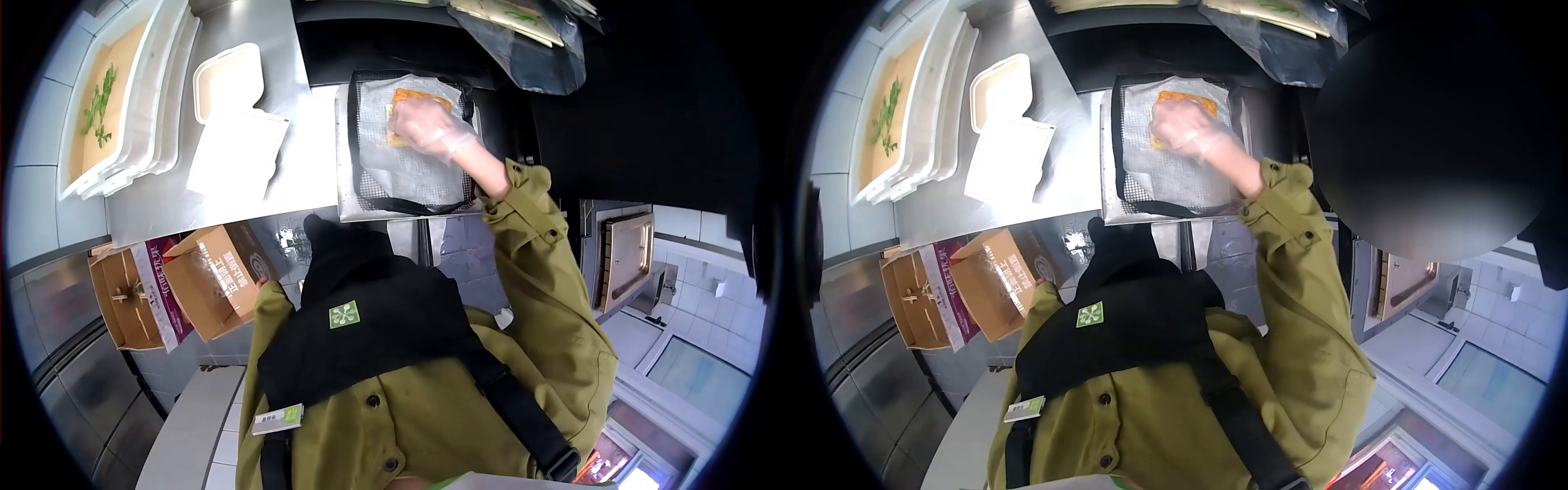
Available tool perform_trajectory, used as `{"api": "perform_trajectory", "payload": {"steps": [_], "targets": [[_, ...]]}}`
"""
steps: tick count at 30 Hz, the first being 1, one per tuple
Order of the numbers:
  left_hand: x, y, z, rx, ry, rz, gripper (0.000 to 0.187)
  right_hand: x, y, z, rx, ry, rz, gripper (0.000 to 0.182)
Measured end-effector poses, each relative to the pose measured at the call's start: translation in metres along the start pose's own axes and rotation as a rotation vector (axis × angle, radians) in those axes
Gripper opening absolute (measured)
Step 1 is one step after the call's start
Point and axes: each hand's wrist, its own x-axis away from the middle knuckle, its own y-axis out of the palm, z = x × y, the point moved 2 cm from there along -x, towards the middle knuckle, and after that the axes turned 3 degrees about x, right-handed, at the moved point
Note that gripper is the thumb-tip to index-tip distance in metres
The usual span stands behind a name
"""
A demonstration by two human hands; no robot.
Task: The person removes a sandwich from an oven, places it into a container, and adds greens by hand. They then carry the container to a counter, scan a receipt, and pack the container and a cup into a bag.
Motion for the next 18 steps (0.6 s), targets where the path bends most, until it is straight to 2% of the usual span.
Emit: {"api": "perform_trajectory", "payload": {"steps": [5,8,13,17,18], "targets": [[-0.002,0.003,-0.002,-0.007,-0.033,-0.004,0.029,-0.021,0.010,0.007,0.081,-0.231,-0.167,0.008],[-0.002,0.005,-0.002,-0.007,-0.047,-0.004,0.029,-0.030,0.016,0.009,0.141,-0.255,-0.309,0.008],[0.002,0.009,-0.010,-0.002,-0.080,-0.004,0.029,-0.043,0.013,0.021,0.031,-0.151,-0.501,0.011],[0.006,0.013,-0.016,0.000,-0.107,-0.006,0.029,-0.052,0.006,0.025,-0.045,0.092,-0.684,0.015],[0.006,0.014,-0.017,0.001,-0.111,-0.008,0.029,-0.052,0.011,0.030,-0.144,0.115,-0.665,0.016]]}}
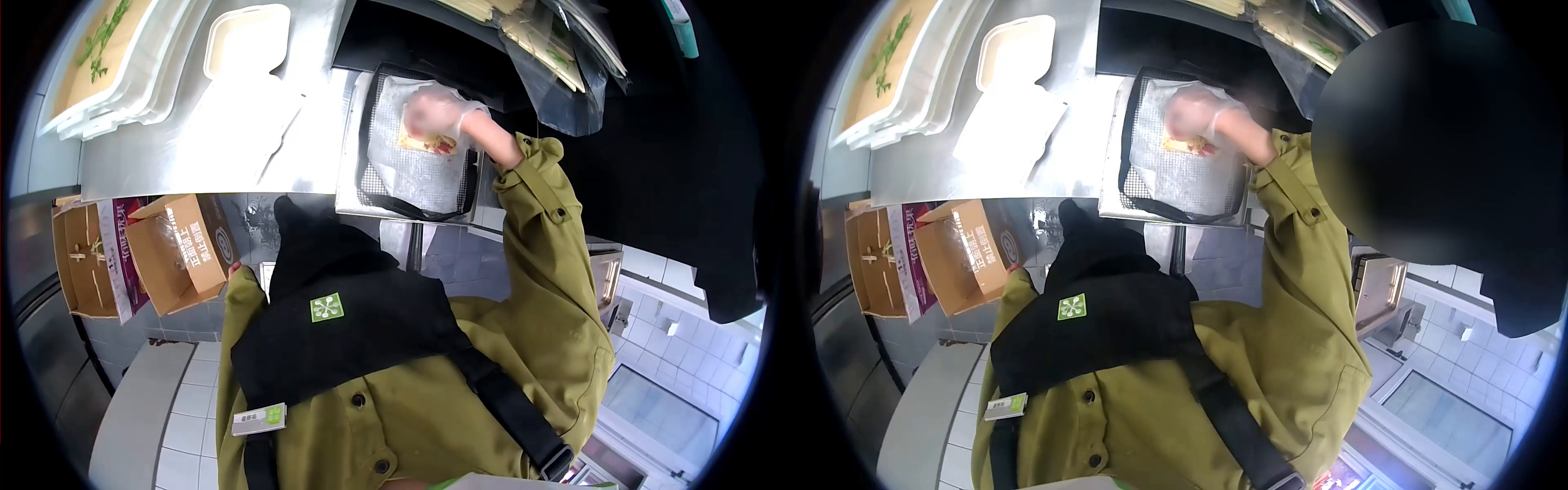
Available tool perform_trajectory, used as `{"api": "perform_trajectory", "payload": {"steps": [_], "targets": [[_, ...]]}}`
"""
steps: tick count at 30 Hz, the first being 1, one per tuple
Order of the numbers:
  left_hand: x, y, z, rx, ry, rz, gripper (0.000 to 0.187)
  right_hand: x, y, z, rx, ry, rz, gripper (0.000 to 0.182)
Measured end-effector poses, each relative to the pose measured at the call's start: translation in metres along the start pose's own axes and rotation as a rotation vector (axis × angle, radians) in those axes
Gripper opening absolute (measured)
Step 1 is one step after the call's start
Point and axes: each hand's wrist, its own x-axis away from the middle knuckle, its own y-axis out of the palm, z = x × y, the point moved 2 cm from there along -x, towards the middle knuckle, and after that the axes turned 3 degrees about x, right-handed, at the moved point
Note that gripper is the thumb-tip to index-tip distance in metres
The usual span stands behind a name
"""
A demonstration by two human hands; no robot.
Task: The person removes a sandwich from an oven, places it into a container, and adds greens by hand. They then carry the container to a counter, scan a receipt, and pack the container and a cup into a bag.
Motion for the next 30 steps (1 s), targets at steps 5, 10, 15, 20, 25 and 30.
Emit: {"api": "perform_trajectory", "payload": {"steps": [5,10,15,20,25,30], "targets": [[0.002,0.003,-0.002,0.002,-0.017,0.002,0.029,-0.007,0.014,0.028,-0.343,0.052,-0.020,0.019],[0.002,0.001,-0.003,0.004,-0.030,0.003,0.030,-0.007,0.003,0.009,-0.027,-0.013,-0.144,0.018],[0.004,0.003,-0.002,-0.002,-0.032,0.001,0.030,-0.007,0.008,0.004,0.127,-0.220,0.058,0.016],[0.000,0.003,0.003,-0.016,-0.021,-0.002,0.030,0.011,-0.003,-0.004,0.119,-0.175,-0.044,0.014],[-0.003,0.003,0.012,-0.027,-0.002,-0.007,0.030,0.036,-0.009,0.003,0.028,-0.232,0.345,0.011],[-0.006,0.005,0.022,-0.037,0.016,-0.013,0.030,0.068,0.018,0.038,-0.100,0.036,0.633,0.009]]}}
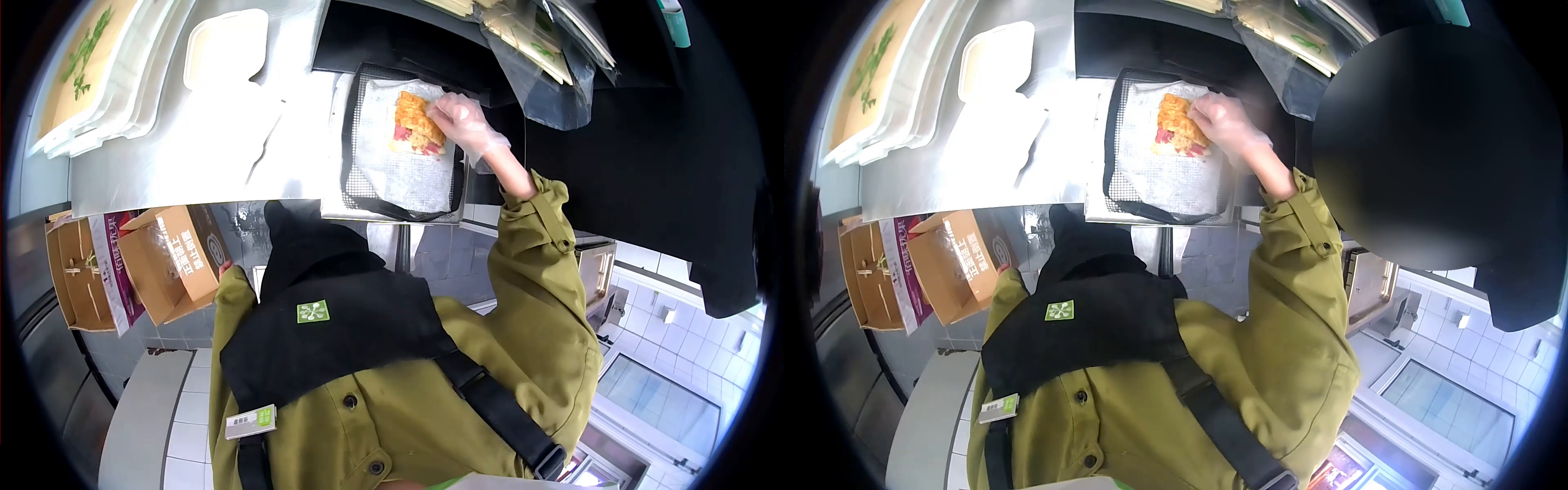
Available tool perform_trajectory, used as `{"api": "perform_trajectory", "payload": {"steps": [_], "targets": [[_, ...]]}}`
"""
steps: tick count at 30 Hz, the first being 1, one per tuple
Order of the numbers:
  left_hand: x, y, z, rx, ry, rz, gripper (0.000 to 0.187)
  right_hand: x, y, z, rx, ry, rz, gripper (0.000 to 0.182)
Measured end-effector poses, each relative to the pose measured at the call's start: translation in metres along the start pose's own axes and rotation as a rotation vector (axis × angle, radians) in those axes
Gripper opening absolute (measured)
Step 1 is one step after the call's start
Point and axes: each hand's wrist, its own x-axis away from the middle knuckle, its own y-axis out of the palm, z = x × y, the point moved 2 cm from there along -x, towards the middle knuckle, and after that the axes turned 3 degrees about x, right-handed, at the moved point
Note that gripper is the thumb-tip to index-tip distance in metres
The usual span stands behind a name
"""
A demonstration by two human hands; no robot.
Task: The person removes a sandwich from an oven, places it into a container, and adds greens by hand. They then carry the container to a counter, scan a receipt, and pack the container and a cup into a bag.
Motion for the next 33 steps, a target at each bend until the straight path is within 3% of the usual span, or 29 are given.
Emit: {"api": "perform_trajectory", "payload": {"steps": [1,5,8,14,23,26,28,31,33], "targets": [[-0.001,0.000,0.002,-0.002,0.002,0.001,0.030,0.006,-0.001,0.002,-0.046,0.063,-0.119,0.024],[-0.002,-0.002,0.006,-0.014,0.015,0.002,0.030,0.024,0.003,-0.001,-0.082,0.168,-0.201,0.058],[-0.002,-0.007,0.005,-0.015,0.018,0.010,0.030,0.021,0.002,0.000,-0.025,0.201,-0.277,0.056],[0.001,-0.011,-0.002,-0.017,0.016,0.022,0.031,0.010,0.005,0.015,-0.228,0.288,-0.383,0.056],[0.006,-0.015,-0.001,-0.032,0.023,0.025,0.031,0.009,0.004,0.005,0.093,0.112,-0.305,0.050],[0.007,-0.012,0.003,-0.048,0.034,0.020,0.031,0.004,0.007,0.010,-0.080,0.198,-0.235,0.048],[0.007,-0.010,0.007,-0.061,0.042,0.013,0.031,-0.004,0.001,0.018,-0.252,0.420,-0.298,0.041],[0.007,-0.007,0.016,-0.078,0.056,0.001,0.031,-0.010,0.007,0.032,-0.397,0.443,-0.197,0.033],[0.007,-0.003,0.022,-0.086,0.068,-0.004,0.032,-0.014,0.001,0.026,-0.435,0.482,-0.239,0.033]]}}
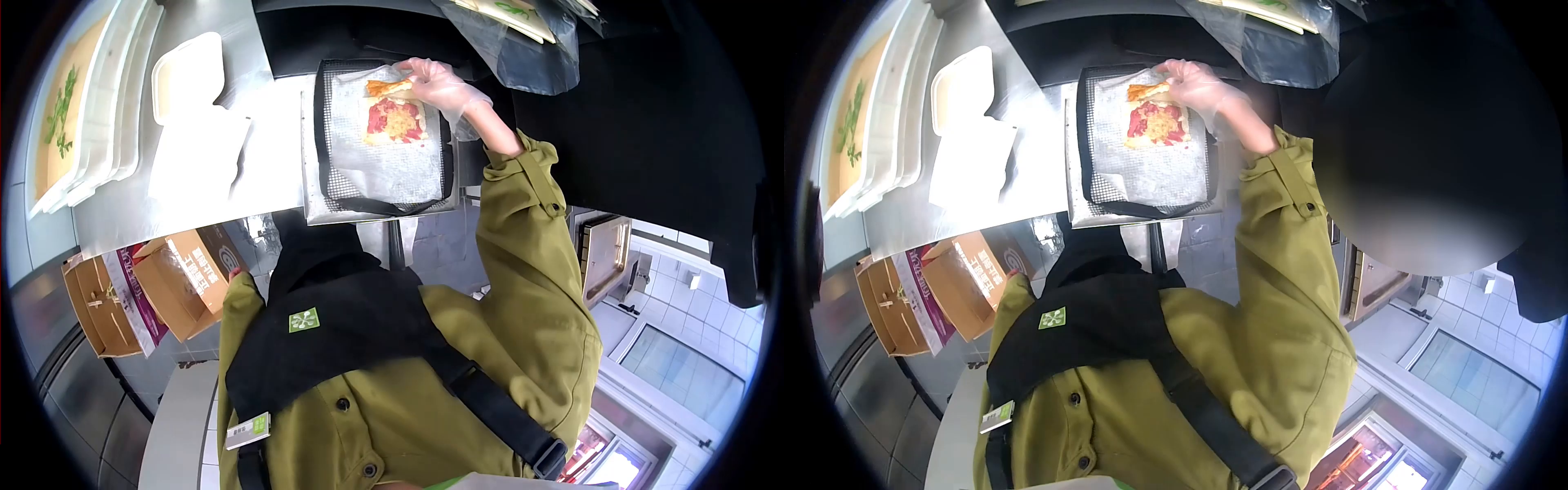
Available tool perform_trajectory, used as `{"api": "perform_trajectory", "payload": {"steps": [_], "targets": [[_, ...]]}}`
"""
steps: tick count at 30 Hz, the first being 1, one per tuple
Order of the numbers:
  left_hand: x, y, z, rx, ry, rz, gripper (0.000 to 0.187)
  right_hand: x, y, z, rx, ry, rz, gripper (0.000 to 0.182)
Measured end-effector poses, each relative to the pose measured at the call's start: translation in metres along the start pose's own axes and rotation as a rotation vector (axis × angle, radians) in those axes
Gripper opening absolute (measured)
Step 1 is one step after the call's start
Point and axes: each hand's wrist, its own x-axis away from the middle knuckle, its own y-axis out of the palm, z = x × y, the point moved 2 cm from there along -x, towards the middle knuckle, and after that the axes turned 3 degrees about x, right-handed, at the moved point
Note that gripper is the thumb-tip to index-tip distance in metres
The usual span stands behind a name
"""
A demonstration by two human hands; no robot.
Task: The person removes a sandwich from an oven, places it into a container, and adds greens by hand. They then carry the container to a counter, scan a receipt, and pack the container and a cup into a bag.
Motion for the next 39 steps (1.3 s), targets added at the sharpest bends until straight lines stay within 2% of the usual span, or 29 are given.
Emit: {"api": "perform_trajectory", "payload": {"steps": [2,5,6,10,13,16,17,18,19,21,22,23,24,25,26,27,28,30,32,34,36,37,39], "targets": [[-0.002,0.004,0.009,-0.014,0.014,-0.012,0.032,-0.001,0.003,0.007,-0.115,0.025,-0.083,0.033],[-0.003,0.010,0.018,-0.026,0.029,-0.030,0.032,0.001,0.011,0.013,-0.206,-0.059,-0.018,0.034],[-0.003,0.011,0.021,-0.034,0.035,-0.036,0.032,0.002,0.014,0.016,-0.293,0.005,-0.042,0.033],[-0.005,0.014,0.034,-0.055,0.064,-0.051,0.032,0.021,0.014,0.002,-0.151,-0.005,-0.022,0.036],[-0.007,0.016,0.045,-0.075,0.094,-0.065,0.032,0.034,0.021,0.001,-0.141,-0.069,0.114,0.033],[-0.010,0.018,0.057,-0.094,0.127,-0.081,0.032,0.092,0.011,-0.012,-0.034,-0.165,0.520,0.028],[-0.012,0.018,0.061,-0.102,0.139,-0.087,0.032,0.122,0.017,-0.015,-0.098,-0.139,0.693,0.021],[-0.013,0.019,0.065,-0.110,0.150,-0.089,0.032,0.159,0.028,-0.019,-0.186,-0.003,0.757,0.016],[-0.015,0.017,0.069,-0.114,0.158,-0.091,0.032,0.192,0.052,-0.017,-0.462,0.122,0.916,0.011],[-0.017,0.018,0.076,-0.130,0.177,-0.093,0.032,0.261,0.100,-0.013,-0.493,0.502,1.220,0.012],[-0.017,0.016,0.080,-0.133,0.185,-0.094,0.033,0.286,0.125,-0.013,-0.682,0.672,1.428,0.014],[-0.017,0.015,0.084,-0.139,0.193,-0.091,0.033,0.320,0.153,0.016,-1.175,0.694,1.454,0.008],[-0.017,0.015,0.087,-0.142,0.198,-0.090,0.033,0.336,0.162,0.019,-1.528,0.822,1.747,0.007],[-0.016,0.016,0.088,-0.146,0.206,-0.091,0.033,0.369,0.180,0.051,-1.716,0.456,1.581,0.015],[-0.013,0.015,0.089,-0.150,0.213,-0.089,0.033,0.404,0.202,0.096,-1.943,0.190,1.531,0.022],[-0.010,0.014,0.088,-0.152,0.216,-0.085,0.033,0.435,0.212,0.140,-1.952,-0.138,1.211,0.027],[-0.009,0.015,0.084,-0.149,0.217,-0.078,0.033,0.438,0.188,0.136,-1.999,-0.202,1.310,0.027],[0.004,0.018,0.075,-0.138,0.218,-0.062,0.033,0.438,0.131,0.118,-2.069,-0.358,1.506,0.039],[0.025,0.022,0.065,-0.126,0.213,-0.041,0.033,0.451,0.113,0.127,-2.098,-0.393,1.659,0.040],[0.049,0.034,0.047,-0.111,0.208,-0.024,0.033,0.467,0.118,0.145,-2.069,-0.312,1.730,0.040],[0.074,0.044,0.029,-0.103,0.210,-0.006,0.033,0.483,0.141,0.169,-1.977,-0.092,1.791,0.041],[0.086,0.048,0.024,-0.097,0.217,0.001,0.033,0.493,0.157,0.185,-1.893,0.112,1.836,0.041],[0.108,0.056,0.015,-0.077,0.221,0.017,0.033,0.522,0.172,0.193,-1.343,0.757,1.834,0.042]]}}
